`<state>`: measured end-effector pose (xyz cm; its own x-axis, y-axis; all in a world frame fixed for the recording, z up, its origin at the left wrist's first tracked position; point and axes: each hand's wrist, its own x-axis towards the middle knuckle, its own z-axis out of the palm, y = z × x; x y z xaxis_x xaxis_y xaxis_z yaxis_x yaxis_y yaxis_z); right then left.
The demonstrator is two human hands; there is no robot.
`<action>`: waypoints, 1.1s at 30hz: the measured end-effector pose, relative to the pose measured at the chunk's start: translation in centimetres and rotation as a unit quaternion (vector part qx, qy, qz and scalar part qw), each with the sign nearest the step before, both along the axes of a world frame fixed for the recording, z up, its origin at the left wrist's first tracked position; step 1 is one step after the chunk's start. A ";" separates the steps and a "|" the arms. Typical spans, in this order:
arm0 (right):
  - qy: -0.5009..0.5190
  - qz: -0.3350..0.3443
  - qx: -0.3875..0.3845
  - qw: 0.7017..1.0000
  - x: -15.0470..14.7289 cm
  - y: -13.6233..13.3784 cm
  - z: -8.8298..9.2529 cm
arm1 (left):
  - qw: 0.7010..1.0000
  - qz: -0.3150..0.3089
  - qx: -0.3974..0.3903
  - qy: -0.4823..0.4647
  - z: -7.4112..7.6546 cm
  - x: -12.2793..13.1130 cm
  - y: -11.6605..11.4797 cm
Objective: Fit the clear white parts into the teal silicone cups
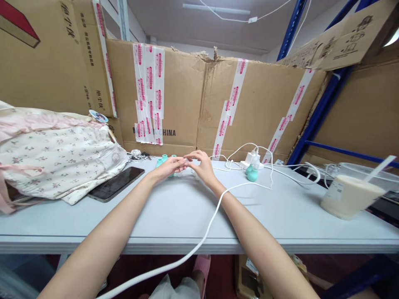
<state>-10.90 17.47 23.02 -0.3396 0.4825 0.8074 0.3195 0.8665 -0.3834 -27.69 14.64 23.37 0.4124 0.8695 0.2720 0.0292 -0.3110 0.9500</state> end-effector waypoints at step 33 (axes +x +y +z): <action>0.015 -0.038 -0.058 0.997 2.3 1.1 1.4 | 0.979 0.196 0.058 0.022 -0.1 0.0 1.1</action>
